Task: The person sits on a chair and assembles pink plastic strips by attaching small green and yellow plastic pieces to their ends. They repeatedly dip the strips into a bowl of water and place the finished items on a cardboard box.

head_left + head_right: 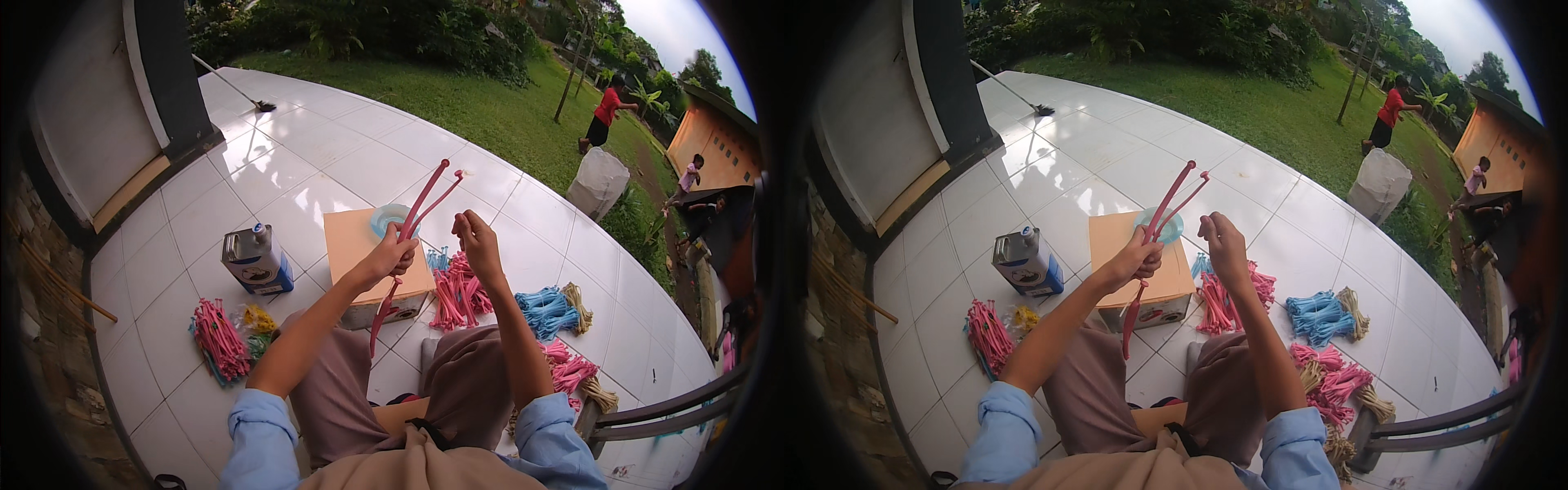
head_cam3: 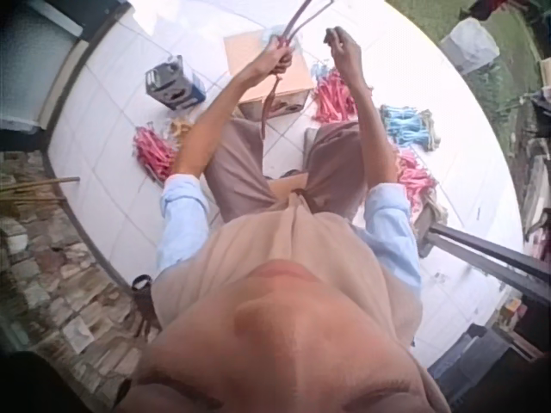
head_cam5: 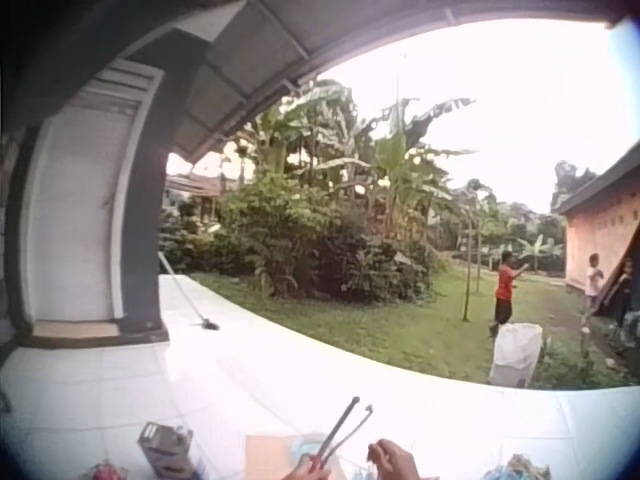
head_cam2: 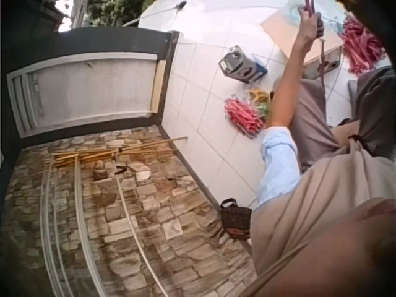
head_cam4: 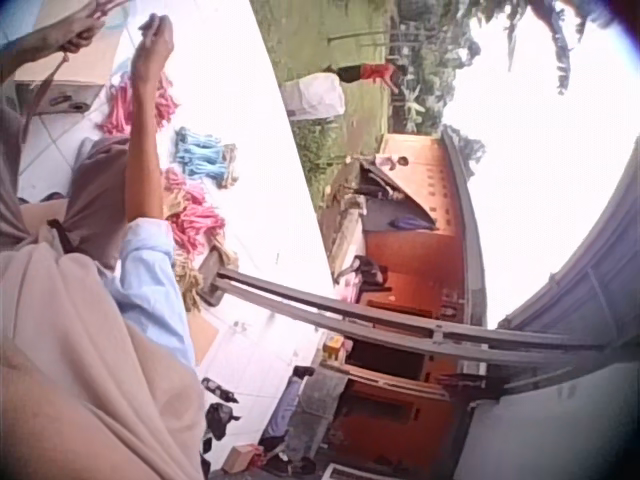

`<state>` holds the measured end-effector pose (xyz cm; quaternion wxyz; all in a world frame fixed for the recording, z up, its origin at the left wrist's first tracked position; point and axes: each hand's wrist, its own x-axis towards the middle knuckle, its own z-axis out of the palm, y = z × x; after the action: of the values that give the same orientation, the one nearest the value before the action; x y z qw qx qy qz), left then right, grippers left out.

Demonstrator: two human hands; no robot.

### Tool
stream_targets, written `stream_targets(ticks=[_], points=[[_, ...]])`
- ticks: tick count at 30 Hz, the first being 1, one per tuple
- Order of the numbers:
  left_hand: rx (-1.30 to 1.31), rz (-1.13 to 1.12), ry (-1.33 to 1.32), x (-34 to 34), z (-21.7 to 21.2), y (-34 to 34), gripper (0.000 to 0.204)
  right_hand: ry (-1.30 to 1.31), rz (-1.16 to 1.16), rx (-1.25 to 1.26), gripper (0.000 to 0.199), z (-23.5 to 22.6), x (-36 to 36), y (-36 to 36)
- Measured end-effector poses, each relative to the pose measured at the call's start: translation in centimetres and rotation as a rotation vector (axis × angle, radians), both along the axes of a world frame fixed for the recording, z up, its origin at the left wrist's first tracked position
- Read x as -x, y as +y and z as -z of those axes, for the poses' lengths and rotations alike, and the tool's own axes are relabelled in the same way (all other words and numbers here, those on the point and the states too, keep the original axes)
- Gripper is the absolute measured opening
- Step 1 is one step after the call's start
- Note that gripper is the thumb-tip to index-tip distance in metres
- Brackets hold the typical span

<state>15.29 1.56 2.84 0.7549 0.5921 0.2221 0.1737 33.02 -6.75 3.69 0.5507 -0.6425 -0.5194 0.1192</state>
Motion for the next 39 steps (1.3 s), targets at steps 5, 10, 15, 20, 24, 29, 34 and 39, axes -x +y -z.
stream_targets(ticks=[5, 10, 15, 20, 24, 29, 34, 39], points=[[-0.209, -0.17, 0.129, 2.0, 0.7, -0.4, 0.03, 0.066, -0.13, 0.108, 0.013, 0.1, 3.5, 0.4], [-0.198, -0.199, 0.243, 3.0, 2.3, 0.2, 0.033, 0.231, -0.228, 0.115, 0.008, 0.7, 4.4, 2.2], [-0.122, -0.279, 0.112, 3.8, 2.0, 0.2, 0.028, 0.292, -0.301, 0.215, 0.008, 1.3, 4.6, 3.3], [-0.014, -0.383, 0.075, 3.9, 0.2, -0.5, 0.022, 0.427, -0.373, 0.25, 0.005, 0.9, 5.2, 3.5], [-0.095, -0.345, 0.108, 3.8, 0.7, -0.7, 0.021, 0.391, -0.407, 0.261, 0.011, 1.0, 5.1, 3.5], [-0.107, -0.363, 0.049, 4.5, 0.8, -0.9, 0.022, 0.411, -0.551, 0.264, 0.039, 2.0, 4.5, 4.1], [-0.041, -0.416, 0.024, 6.3, 0.2, -0.5, 0.022, 0.456, -0.719, 0.349, 0.055, 0.7, 6.1, 4.2], [-0.114, -0.447, 0.033, 6.0, 1.6, -0.4, 0.024, 0.087, -0.467, 0.242, 0.036, 3.1, 4.9, 5.8]])
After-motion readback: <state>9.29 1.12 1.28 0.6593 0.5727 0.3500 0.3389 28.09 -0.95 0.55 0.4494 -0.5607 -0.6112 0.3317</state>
